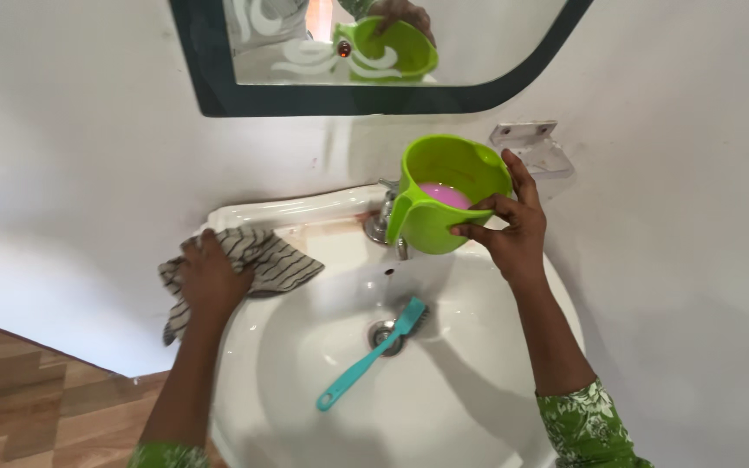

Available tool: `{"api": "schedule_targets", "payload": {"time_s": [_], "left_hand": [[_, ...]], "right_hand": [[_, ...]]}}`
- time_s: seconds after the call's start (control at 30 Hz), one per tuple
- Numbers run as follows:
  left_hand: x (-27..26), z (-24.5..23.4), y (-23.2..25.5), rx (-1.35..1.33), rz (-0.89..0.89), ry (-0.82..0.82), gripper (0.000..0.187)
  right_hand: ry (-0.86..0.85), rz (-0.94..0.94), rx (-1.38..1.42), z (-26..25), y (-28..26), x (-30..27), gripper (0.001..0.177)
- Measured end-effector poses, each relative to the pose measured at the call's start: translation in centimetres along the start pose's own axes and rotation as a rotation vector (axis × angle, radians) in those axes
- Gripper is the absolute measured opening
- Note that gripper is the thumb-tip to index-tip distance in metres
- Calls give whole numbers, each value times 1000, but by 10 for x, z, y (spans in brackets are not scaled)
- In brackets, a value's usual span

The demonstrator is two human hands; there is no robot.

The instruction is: The person wipes the exterior surfaces of a white pedestal sink using a cloth, moving around the faucet and the edges of the basin.

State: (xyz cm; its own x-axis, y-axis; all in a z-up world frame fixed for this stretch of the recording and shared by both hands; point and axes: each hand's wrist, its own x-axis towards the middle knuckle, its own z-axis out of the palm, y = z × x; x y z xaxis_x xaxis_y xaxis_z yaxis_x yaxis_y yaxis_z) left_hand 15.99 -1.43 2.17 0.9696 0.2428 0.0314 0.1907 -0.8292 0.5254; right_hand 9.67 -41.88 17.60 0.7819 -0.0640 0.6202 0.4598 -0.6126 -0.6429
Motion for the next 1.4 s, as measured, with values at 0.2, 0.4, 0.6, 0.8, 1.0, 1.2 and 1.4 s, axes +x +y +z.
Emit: {"api": "schedule_targets", "payload": {"time_s": [0.2,0.4,0.6,0.8,1.0,1.2,1.4], "left_hand": [[-88,7,-20,81,191,265,92],[-131,0,-25,59,144,287,91],[-88,10,-17,50,105,320,96],[-12,10,0,122,-76,110,127],[55,25,25,156,-117,159,139],[50,44,13,149,-43,240,132],[4,24,3,162,-29,118,111]], "right_hand": [[33,-45,-159,-27,99,-19,36],[35,-173,-301,-20,139,-28,37],[35,-50,-101,-8,138,-20,35],[87,-77,-142,7,156,-22,36],[94,-113,-185,10,153,-18,45],[130,-226,-449,7,90,-63,70],[-740,-397,-12,145,18,-92,77]]}}
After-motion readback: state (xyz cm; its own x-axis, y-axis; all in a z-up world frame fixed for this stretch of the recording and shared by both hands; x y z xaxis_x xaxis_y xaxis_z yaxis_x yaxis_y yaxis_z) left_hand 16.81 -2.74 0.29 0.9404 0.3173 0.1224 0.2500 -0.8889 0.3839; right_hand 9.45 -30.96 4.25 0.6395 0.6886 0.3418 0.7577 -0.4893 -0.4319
